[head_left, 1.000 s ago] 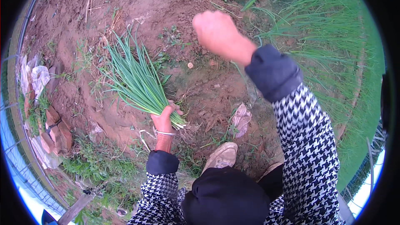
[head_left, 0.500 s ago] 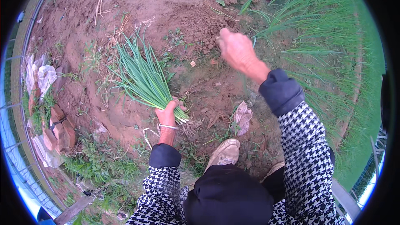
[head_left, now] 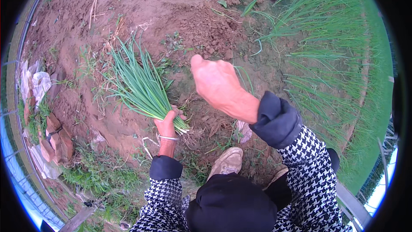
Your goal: Harvesting green onions from a field and gathering them into a bundle.
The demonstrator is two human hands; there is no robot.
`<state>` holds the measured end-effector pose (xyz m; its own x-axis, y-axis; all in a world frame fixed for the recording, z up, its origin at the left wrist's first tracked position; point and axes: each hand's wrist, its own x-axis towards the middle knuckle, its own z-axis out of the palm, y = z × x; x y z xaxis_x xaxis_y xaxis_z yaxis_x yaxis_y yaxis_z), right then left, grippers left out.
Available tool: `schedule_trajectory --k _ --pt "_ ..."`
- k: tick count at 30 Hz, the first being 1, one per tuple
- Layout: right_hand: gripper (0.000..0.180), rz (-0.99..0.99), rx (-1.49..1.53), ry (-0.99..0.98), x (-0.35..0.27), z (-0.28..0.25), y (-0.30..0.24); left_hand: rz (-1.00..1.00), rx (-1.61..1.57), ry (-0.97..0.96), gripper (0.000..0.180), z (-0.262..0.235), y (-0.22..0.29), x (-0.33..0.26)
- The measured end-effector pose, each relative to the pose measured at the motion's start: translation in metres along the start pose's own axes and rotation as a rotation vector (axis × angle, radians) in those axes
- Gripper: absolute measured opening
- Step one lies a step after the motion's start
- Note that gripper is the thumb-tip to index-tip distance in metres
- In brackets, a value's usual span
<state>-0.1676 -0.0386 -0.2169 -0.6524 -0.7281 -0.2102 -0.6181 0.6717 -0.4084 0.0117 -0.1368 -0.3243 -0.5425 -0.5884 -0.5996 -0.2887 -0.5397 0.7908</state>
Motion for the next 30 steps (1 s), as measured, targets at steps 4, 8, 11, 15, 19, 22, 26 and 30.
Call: schedule_trajectory --k 4,8,11,15,19,22,26,30 --pt "0.012 0.0 0.007 0.009 0.038 -0.001 0.007 -0.024 0.022 0.011 0.021 0.002 0.006 -0.002" --pt "0.014 0.179 0.127 0.022 0.072 -0.013 0.055 -0.038 -0.002 -0.014 0.021 0.008 0.004 -0.002" --pt "0.017 0.299 0.356 0.15 0.044 0.008 0.095 -0.015 -0.016 -0.01 0.021 -0.003 0.001 0.0" --pt "0.019 0.418 0.513 0.472 -0.018 0.036 0.067 0.008 0.005 -0.024 0.02 0.005 0.002 0.0" --pt "0.014 0.12 0.145 0.258 -0.014 0.045 0.03 0.047 0.016 -0.034 0.02 -0.003 -0.004 0.005" --pt "0.014 0.231 0.176 0.255 -0.02 -0.007 0.034 0.053 0.011 -0.028 0.02 -0.002 -0.004 0.004" --pt "0.015 0.281 0.278 0.434 -0.06 -0.079 0.07 0.048 0.028 -0.033 0.02 0.001 0.0 0.002" --pt "0.014 0.299 0.166 0.382 -0.073 -0.078 0.092 0.064 0.04 -0.028 0.022 -0.004 -0.002 0.002"
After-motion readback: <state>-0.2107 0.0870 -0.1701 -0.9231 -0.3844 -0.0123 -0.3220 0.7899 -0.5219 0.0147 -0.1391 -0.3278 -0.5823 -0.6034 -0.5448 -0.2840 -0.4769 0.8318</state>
